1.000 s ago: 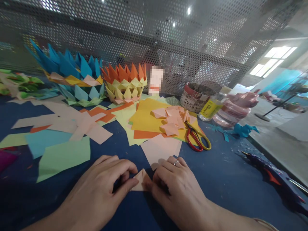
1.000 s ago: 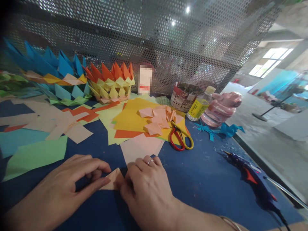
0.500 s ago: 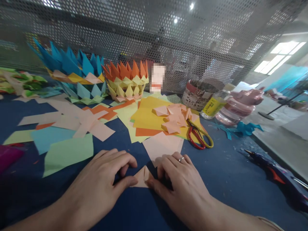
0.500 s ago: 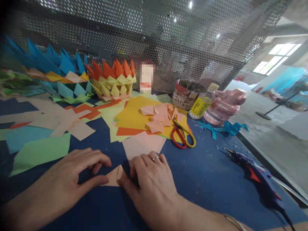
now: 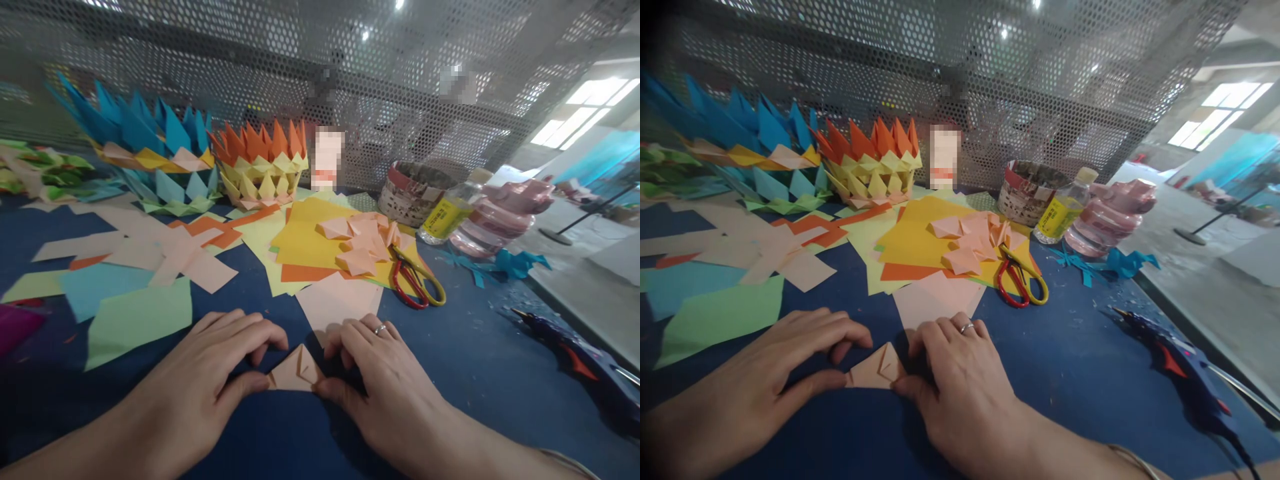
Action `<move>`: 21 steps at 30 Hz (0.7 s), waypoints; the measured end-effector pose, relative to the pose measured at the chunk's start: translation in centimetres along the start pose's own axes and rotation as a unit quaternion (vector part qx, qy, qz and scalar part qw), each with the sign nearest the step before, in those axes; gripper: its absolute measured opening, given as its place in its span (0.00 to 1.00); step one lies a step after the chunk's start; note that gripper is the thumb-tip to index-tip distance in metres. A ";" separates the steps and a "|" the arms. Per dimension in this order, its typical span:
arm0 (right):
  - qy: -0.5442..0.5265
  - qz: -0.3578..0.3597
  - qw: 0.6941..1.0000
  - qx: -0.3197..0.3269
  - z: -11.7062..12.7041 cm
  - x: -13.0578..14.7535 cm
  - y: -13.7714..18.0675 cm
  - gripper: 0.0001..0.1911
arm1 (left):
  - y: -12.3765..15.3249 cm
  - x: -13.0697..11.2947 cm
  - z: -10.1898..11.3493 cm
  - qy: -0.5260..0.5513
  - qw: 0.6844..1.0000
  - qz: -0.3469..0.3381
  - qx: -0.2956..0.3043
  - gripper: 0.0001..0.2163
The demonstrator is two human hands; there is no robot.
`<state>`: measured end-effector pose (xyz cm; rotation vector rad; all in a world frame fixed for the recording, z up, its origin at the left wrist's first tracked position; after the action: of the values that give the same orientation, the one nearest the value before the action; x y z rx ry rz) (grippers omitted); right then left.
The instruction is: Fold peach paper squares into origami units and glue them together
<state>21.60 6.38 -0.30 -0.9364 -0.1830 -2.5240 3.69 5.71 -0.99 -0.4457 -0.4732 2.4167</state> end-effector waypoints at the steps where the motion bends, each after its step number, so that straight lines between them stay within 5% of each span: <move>1: -0.009 0.000 1.000 0.003 0.1 0.0 -0.1 0.15 | 0.0 0.2 -0.2 0.005 1.000 -0.005 0.014 0.09; 5: -0.050 0.022 0.998 0.017 0.3 0.5 -0.3 0.14 | 0.2 1.2 -0.5 0.026 0.998 -0.005 0.056 0.14; 9: -0.066 0.034 0.997 0.029 0.3 1.1 -0.3 0.13 | -0.3 0.9 0.4 0.076 0.996 -0.007 0.038 0.18; 14: -0.068 0.043 0.996 0.043 0.1 1.4 -0.4 0.11 | -1.0 0.4 -0.5 0.186 0.973 0.082 0.109 0.09; 21: -0.085 0.062 0.993 0.044 0.0 1.6 -0.2 0.09 | -0.8 0.0 -1.5 0.192 0.973 0.106 0.064 0.06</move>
<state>20.42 6.00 0.72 -1.0926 -0.2771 -2.3041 4.80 6.65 -1.96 -0.9231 -0.1020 2.4581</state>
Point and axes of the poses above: each hand's wrist, its own y-axis away from the middle knuckle, its own z-axis out of the back of the hand, x = y × z, the point moved 8 cm from there along -y, towards the middle knuckle, and after that the axes turned 10 degrees about -y, right-handed, at the moved point
